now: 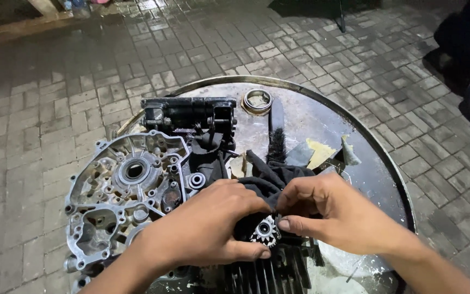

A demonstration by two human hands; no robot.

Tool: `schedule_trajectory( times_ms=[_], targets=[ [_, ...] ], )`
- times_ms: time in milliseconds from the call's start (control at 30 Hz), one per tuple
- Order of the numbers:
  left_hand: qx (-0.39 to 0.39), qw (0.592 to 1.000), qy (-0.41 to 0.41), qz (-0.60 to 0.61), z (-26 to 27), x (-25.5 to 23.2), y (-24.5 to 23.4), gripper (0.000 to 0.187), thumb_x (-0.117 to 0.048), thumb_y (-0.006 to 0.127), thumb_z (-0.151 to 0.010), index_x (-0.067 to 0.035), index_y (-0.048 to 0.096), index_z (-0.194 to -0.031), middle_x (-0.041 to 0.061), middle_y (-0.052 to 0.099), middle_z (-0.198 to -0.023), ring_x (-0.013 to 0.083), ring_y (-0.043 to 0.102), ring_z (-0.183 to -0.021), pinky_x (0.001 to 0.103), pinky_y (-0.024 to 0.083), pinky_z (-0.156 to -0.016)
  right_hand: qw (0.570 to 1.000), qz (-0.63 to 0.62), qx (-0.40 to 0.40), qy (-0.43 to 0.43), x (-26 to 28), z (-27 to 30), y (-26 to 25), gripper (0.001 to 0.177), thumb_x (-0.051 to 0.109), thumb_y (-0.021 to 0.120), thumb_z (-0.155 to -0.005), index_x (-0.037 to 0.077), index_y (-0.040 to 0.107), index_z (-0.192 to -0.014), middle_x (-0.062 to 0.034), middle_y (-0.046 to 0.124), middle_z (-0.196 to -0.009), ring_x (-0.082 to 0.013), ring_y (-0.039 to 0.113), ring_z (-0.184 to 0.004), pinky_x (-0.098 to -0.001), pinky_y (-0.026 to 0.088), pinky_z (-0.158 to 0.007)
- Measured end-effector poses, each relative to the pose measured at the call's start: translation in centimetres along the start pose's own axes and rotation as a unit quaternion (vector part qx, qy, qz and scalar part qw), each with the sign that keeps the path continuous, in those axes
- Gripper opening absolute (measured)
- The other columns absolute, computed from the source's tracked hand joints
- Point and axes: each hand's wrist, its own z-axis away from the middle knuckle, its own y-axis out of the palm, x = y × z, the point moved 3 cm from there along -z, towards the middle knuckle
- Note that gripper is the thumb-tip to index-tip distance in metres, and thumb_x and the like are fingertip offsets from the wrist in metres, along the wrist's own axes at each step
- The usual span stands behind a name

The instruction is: Cleaning grease and debris from engine gears and casing using a cloth and a small tool.

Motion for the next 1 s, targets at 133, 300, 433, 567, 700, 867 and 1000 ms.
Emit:
schedule_trajectory(
  times_ms=[133, 300, 433, 567, 700, 867, 1000],
  targets=[
    [-0.009, 0.999, -0.025, -0.032, -0.3, -0.5, 0.6, 0.053, -0.049, 0.075, -0.079, -0.008, 0.07, -0.111, 0.011, 0.076, -0.097, 0.0371, 0.066, -0.089, 0.048, 0.047, -0.082, 0.997, -0.066, -0.013, -0.042, -0.1, -0.2, -0.1, 0.008, 0.003, 0.086, -0.081, 0.0, 0.084, -0.088, -0.0068, 0.08, -0.067, -0.0127, 0.067, -0.057, -0.0268, 0.057, -0.054],
    [-0.051, 0.992, -0.11, 0.02, 0.1, 0.3, 1.9, 0.046, -0.058, 0.075, -0.076, -0.015, 0.066, -0.09, 0.005, 0.069, -0.082, 0.0266, 0.063, -0.081, 0.038, 0.045, -0.087, 0.997, -0.058, -0.003, -0.054, 0.2, 0.1, -0.2, 0.015, 0.006, 0.085, -0.079, -0.001, 0.09, -0.091, -0.009, 0.083, -0.06, -0.0135, 0.076, -0.049, -0.024, 0.067, -0.049],
    [-0.064, 0.994, -0.09, 0.016, 0.1, 0.6, 1.8, 0.05, -0.063, 0.076, -0.075, -0.015, 0.066, -0.085, 0.004, 0.069, -0.078, 0.0275, 0.063, -0.076, 0.039, 0.045, -0.08, 0.991, -0.136, 0.011, -0.019, -0.5, 0.0, 0.5, 0.013, -0.004, 0.082, -0.081, -0.008, 0.088, -0.092, -0.0129, 0.081, -0.063, -0.0153, 0.069, -0.05, -0.0271, 0.061, -0.049],
    [-0.087, 0.994, -0.066, 0.023, 0.0, 0.3, 1.5, 0.044, -0.056, 0.078, -0.074, -0.016, 0.072, -0.091, 0.001, 0.067, -0.07, 0.0251, 0.062, -0.069, 0.037, 0.043, -0.077, 0.996, -0.068, -0.035, -0.036, -0.1, 0.5, 0.4, 0.015, 0.006, 0.084, -0.078, 0.001, 0.092, -0.09, -0.0074, 0.089, -0.068, -0.0101, 0.072, -0.05, -0.0222, 0.061, -0.047],
    [-0.095, 0.993, -0.068, 0.024, -0.1, -0.1, 1.3, 0.046, -0.053, 0.077, -0.072, -0.014, 0.076, -0.096, -0.001, 0.071, -0.071, 0.0228, 0.065, -0.067, 0.038, 0.044, -0.082, 0.997, -0.041, -0.032, -0.055, 0.4, 0.2, 0.3, 0.018, 0.006, 0.083, -0.077, 0.005, 0.091, -0.093, -0.0061, 0.094, -0.078, -0.0077, 0.079, -0.055, -0.0185, 0.065, -0.049],
    [-0.099, 0.993, -0.068, 0.012, -0.2, 0.0, 1.5, 0.042, -0.052, 0.075, -0.07, -0.014, 0.074, -0.088, 0.0, 0.065, -0.064, 0.0234, 0.06, -0.062, 0.037, 0.043, -0.079, 0.999, -0.047, -0.01, -0.017, 0.0, 0.6, 0.5, 0.01, 0.004, 0.085, -0.077, -0.001, 0.091, -0.083, -0.0082, 0.084, -0.06, -0.0093, 0.067, -0.045, -0.0225, 0.05, -0.041],
    [-0.101, 0.992, -0.078, -0.001, -0.2, 0.0, 1.7, 0.04, -0.051, 0.076, -0.068, -0.013, 0.069, -0.077, 0.003, 0.064, -0.062, 0.0264, 0.059, -0.061, 0.038, 0.044, -0.077, 0.999, -0.051, -0.01, 0.01, 0.1, 0.8, 0.5, 0.013, 0.003, 0.084, -0.079, -0.003, 0.09, -0.088, -0.0118, 0.086, -0.062, -0.0129, 0.073, -0.048, -0.0227, 0.058, -0.043]
  ],
)
